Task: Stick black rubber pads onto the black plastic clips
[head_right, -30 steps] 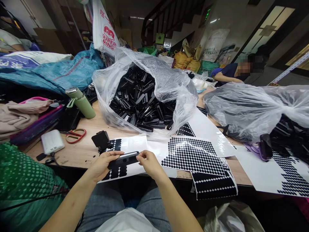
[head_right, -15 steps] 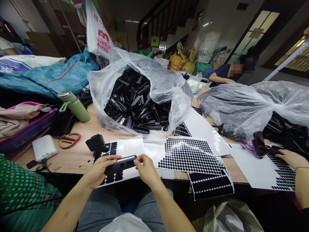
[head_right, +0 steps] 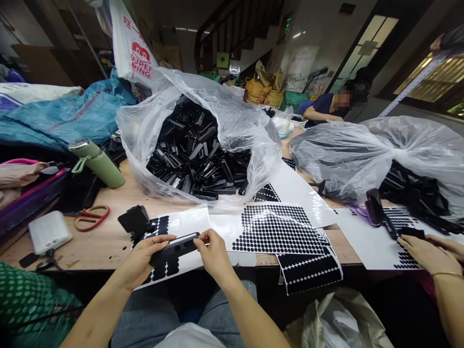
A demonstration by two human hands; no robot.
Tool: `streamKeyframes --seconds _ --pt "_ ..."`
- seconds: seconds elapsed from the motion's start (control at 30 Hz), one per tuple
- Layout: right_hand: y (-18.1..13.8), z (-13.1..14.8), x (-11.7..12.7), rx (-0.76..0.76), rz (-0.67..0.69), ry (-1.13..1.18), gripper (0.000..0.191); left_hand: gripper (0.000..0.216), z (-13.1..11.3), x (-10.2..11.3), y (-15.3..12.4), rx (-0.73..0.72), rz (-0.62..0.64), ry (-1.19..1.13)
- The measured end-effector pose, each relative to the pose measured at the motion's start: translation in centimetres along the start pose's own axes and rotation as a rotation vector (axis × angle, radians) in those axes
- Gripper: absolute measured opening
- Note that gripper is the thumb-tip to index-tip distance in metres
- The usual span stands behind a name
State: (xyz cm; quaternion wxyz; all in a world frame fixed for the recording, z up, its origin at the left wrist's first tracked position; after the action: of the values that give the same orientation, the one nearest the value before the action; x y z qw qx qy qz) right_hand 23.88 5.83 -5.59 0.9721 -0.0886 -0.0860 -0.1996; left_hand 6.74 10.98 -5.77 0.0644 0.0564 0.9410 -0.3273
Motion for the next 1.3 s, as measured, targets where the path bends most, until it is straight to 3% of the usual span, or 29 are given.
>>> streamKeyframes --seconds 0.1,0.2,0.27,0.37,0.47,0.6,0.67,0.8,0.9,0.97,1.07,1.1,1.2,1.3 --pt "2.2 -0.1 0.2 0.063 -0.038 -0.014 0.020 0.018 0.1 0.3 0.3 0.005 -0.005 -0.034" --pt "7.2 1.6 1.0 0.221 -0.176 -0.375 0.014 0.017 0.2 0.6 0.6 0.003 -0.029 -0.068" --pt "11.2 2.5 1.1 0.239 -0.221 -0.465 0.011 0.016 0.2 0.7 0.7 0.002 -0.056 -0.074" --pt "16.0 2.3 -0.4 0.207 -0.137 -0.523 0.005 0.015 0.1 1.1 0.7 0.002 -0.107 -0.073" --pt "17.8 0.7 -1.8 0.172 -0.054 -0.523 0.011 0.015 0.0 2.1 0.7 -0.010 -0.148 -0.076" --pt "17.6 -0.4 -1.4 0.198 -0.029 -0.427 0.004 0.018 0.1 3.5 1.3 -0.024 -0.176 -0.044" --pt "17.4 0.0 -0.3 0.232 -0.029 -0.344 0.009 0.018 -0.2 3.8 1.8 -0.073 -0.183 -0.021" --pt "16.5 2.3 1.7 0.309 -0.022 -0.160 0.027 0.018 -1.8 3.3 2.4 -0.275 -0.199 -0.076" --pt "14.8 4.8 2.4 0.344 0.018 -0.058 0.034 0.033 -2.5 3.1 2.3 -0.309 -0.224 -0.133" --pt "13.2 6.0 1.3 0.300 0.219 -0.011 0.033 0.047 -2.5 2.9 2.0 -0.273 -0.197 -0.173" --pt "9.5 6.1 -2.8 0.104 0.753 -0.010 0.029 0.058 -2.7 2.2 1.4 -0.271 -0.090 -0.219" --pt "8.4 5.8 -4.0 0.038 0.873 -0.014 0.028 0.058 -2.8 2.1 1.2 -0.287 -0.059 -0.213" --pt "7.3 5.1 -6.5 -0.078 0.908 0.050 0.028 0.049 -2.4 1.9 0.9 -0.342 -0.042 -0.115" --pt "7.3 4.3 -8.3 -0.144 0.859 0.139 0.028 0.048 -2.0 2.6 0.8 -0.426 -0.161 -0.060"
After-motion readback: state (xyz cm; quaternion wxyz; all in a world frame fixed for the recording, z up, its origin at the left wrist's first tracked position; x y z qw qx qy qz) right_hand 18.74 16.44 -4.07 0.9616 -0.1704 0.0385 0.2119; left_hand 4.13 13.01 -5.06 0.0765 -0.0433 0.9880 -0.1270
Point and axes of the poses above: each hand's wrist, its own y-axis towards the middle knuckle, its own x-axis out of the back of the hand, z = x × y, the point moved 7 cm from there along y, towards the middle knuckle, and after that the axes turned 8 degrees about -z, right-handed, at the moved point
